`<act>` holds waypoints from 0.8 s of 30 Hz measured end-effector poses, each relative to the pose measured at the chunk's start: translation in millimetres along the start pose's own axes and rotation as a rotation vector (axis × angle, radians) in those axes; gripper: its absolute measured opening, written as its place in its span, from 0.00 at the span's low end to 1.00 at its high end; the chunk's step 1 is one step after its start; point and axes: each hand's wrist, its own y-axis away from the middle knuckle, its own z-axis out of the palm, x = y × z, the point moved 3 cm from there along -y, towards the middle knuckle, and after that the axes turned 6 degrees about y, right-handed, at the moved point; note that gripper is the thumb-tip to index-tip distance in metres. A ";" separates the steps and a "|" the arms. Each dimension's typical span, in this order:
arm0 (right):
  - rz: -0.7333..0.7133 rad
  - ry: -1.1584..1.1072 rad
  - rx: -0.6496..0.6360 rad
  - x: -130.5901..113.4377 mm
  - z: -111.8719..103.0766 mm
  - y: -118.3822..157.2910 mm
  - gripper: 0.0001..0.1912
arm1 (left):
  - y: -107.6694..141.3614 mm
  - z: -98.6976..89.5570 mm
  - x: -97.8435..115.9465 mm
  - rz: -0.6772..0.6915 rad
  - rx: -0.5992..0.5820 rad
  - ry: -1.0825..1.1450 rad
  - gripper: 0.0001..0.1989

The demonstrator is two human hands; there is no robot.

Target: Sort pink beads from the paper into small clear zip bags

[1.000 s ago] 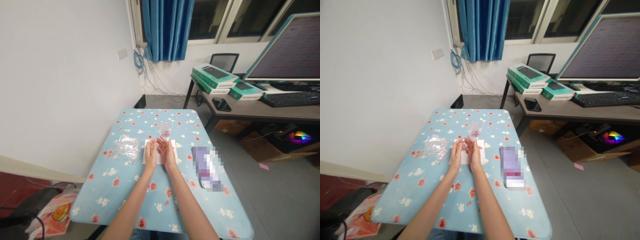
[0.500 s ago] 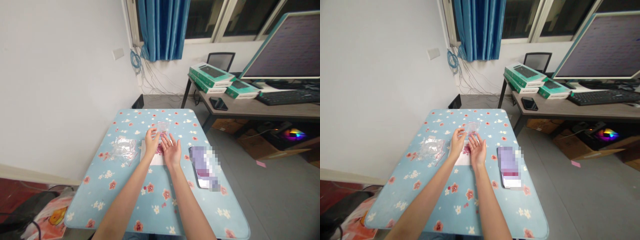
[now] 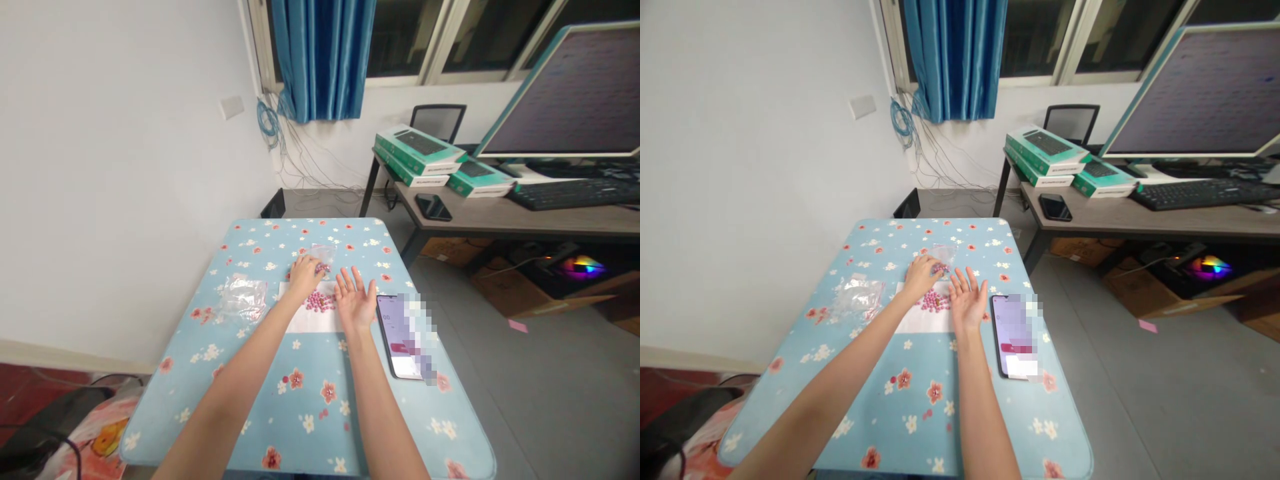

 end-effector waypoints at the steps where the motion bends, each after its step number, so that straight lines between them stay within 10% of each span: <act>1: -0.001 0.010 0.002 0.1 -0.4 -0.3 0.23 | 0.7 0.0 0.0 0.008 0.007 -0.002 0.11; 7: -0.029 0.092 -0.004 0.8 -2.3 -2.7 0.22 | 2.6 -13.3 -3.6 -0.002 0.155 0.142 0.09; 12: -0.057 0.236 -0.007 6.3 0.3 -5.2 0.18 | 21.1 -42.5 -10.9 -0.144 0.406 0.793 0.07; 17: -0.117 0.545 -0.028 17.0 7.6 0.1 0.18 | 61.1 -48.2 -17.7 -0.512 0.384 1.566 0.12; 24: -0.133 0.843 -0.154 24.0 14.0 11.4 0.15 | 84.1 -38.0 -24.6 -0.658 0.338 1.674 0.15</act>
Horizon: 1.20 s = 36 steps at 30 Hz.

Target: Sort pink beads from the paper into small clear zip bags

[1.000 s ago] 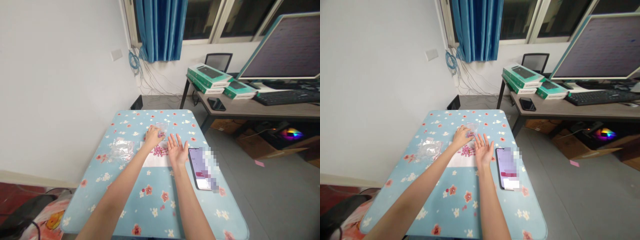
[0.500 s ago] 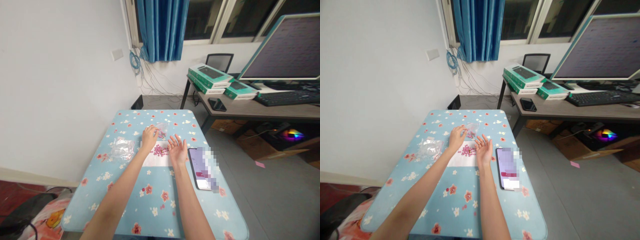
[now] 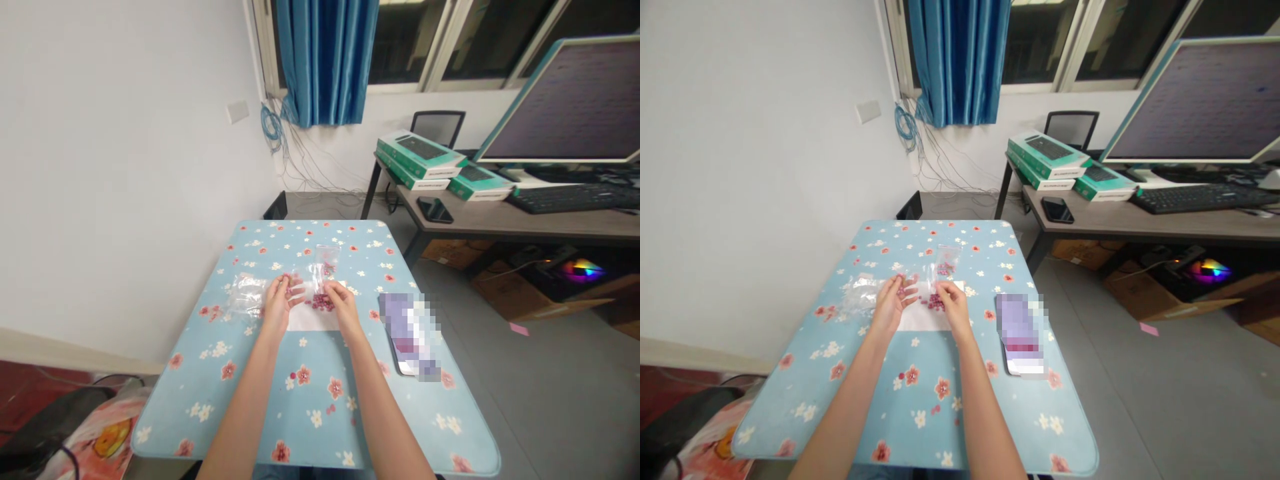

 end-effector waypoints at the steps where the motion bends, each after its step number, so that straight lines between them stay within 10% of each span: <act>1: -0.017 0.017 -0.015 -1.3 0.1 0.7 0.14 | -0.3 -0.9 -1.5 0.003 -0.002 -0.016 0.15; 21: -0.398 0.546 0.031 -20.9 5.9 14.6 0.10 | 26.2 1.3 4.7 0.560 -0.079 -0.667 0.21; 36: -0.567 0.752 0.051 -30.3 17.9 27.6 0.08 | 26.9 6.4 4.1 0.560 -0.114 -0.839 0.05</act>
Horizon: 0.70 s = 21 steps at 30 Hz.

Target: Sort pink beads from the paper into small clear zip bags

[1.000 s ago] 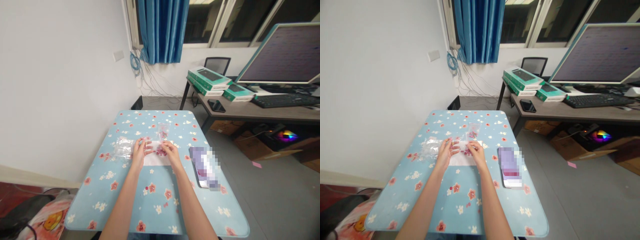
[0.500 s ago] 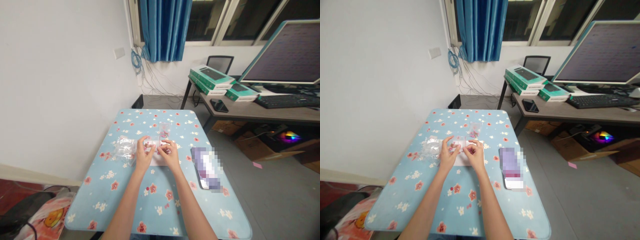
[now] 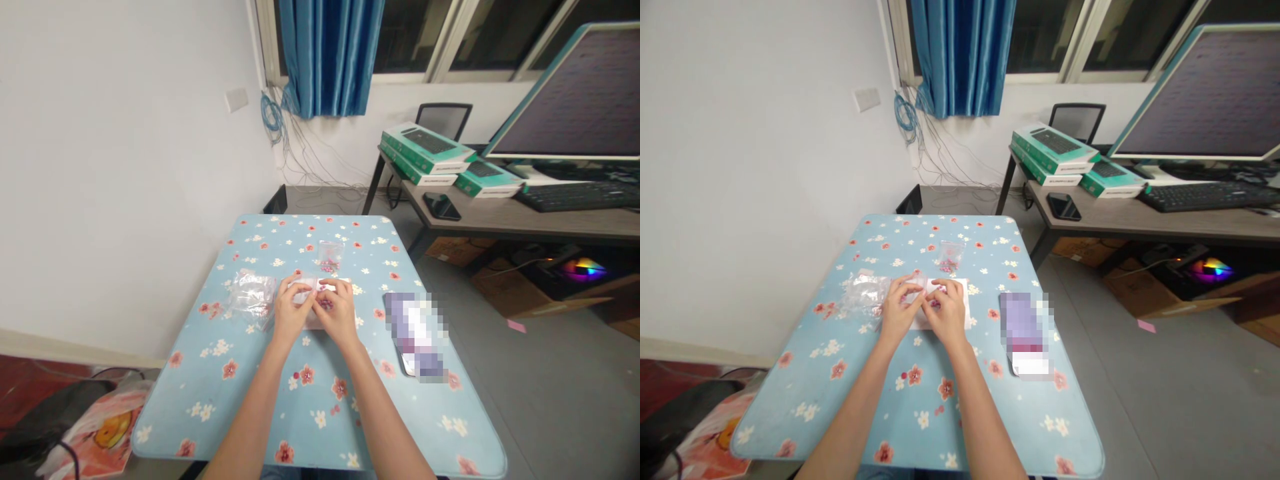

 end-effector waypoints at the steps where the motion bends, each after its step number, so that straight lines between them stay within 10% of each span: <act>1: 0.007 -0.002 0.000 0.2 0.2 -0.1 0.08 | -0.1 -0.1 -0.3 0.005 -0.003 0.002 0.05; 21: -0.002 0.023 -0.013 7.9 -5.1 -3.3 0.09 | 4.1 3.3 0.7 0.035 -0.078 0.018 0.05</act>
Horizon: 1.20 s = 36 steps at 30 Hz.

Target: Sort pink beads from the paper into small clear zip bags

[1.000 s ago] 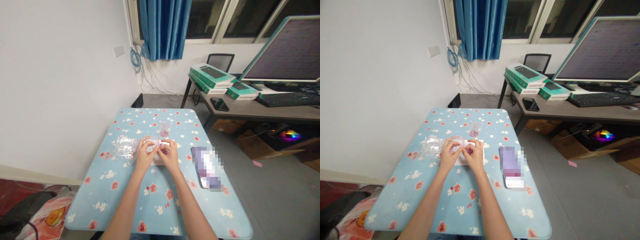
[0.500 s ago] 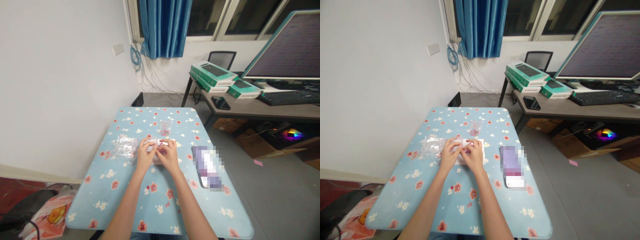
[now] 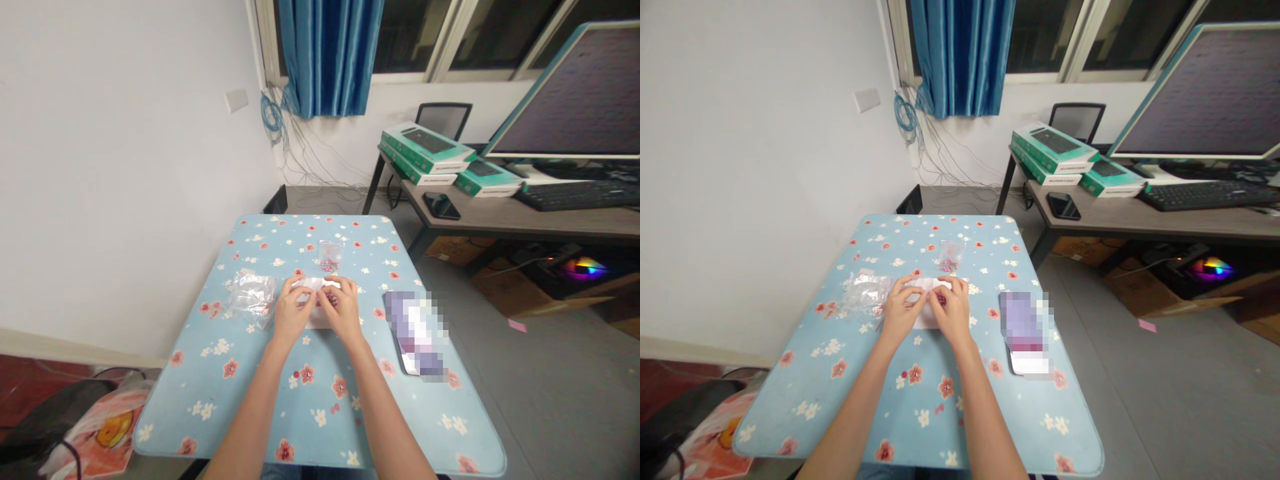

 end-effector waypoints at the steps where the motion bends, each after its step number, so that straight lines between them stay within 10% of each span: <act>1: -0.003 0.013 0.006 -1.0 0.7 0.3 0.09 | 0.5 0.2 0.4 0.005 0.016 -0.019 0.05; 13: 0.061 0.081 0.107 -2.3 -2.9 1.8 0.05 | -4.5 -9.4 -0.2 0.034 0.134 -0.148 0.04; 25: 0.435 -0.657 -0.079 12.4 18.0 1.6 0.14 | -2.7 -2.2 -2.0 0.018 0.059 -0.030 0.05; 36: 0.774 -1.104 -0.202 7.9 12.0 1.4 0.15 | -9.4 -9.9 -16.4 -0.465 0.102 0.590 0.17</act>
